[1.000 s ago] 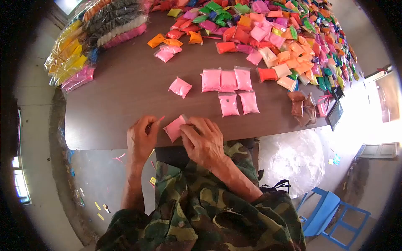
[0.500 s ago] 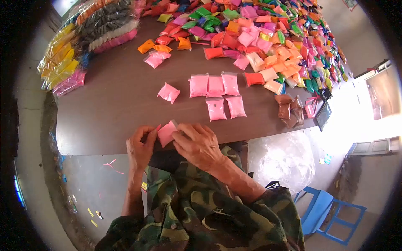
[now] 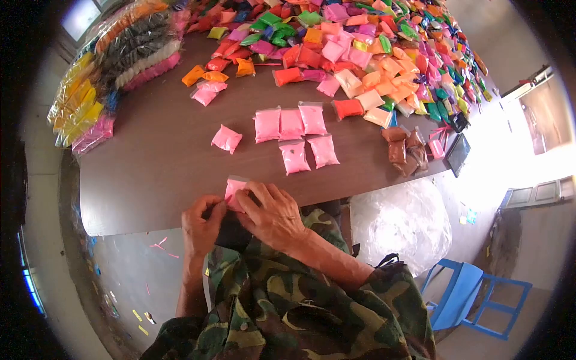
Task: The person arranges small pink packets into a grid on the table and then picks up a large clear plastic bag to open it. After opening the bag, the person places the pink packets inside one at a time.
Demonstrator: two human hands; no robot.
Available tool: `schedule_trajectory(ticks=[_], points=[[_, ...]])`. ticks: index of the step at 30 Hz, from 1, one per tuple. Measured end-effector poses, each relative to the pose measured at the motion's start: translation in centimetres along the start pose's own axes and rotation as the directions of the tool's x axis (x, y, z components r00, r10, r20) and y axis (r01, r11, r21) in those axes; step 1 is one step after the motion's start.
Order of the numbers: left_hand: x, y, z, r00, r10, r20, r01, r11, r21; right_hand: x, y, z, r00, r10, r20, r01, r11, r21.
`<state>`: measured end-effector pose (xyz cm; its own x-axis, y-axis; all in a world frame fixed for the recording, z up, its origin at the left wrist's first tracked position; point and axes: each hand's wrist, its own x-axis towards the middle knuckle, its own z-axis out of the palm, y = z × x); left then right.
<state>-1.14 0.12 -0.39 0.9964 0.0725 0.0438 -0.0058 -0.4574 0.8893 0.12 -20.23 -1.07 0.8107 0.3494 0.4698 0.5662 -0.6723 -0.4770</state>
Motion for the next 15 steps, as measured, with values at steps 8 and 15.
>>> schedule_trajectory(ticks=[8, 15], points=[[0.7, -0.6, -0.8, 0.985, -0.174, -0.008, 0.171, 0.972, -0.158, 0.0, 1.3, -1.2, 0.987, 0.036, -0.156, -0.013, 0.989, 0.146], [0.9, -0.7, -0.5, 0.984, -0.177, -0.010, 0.174, 0.978, -0.119, 0.9, 3.7, -5.5, 0.896, 0.321, -0.307, -0.232, 0.928, 0.291]])
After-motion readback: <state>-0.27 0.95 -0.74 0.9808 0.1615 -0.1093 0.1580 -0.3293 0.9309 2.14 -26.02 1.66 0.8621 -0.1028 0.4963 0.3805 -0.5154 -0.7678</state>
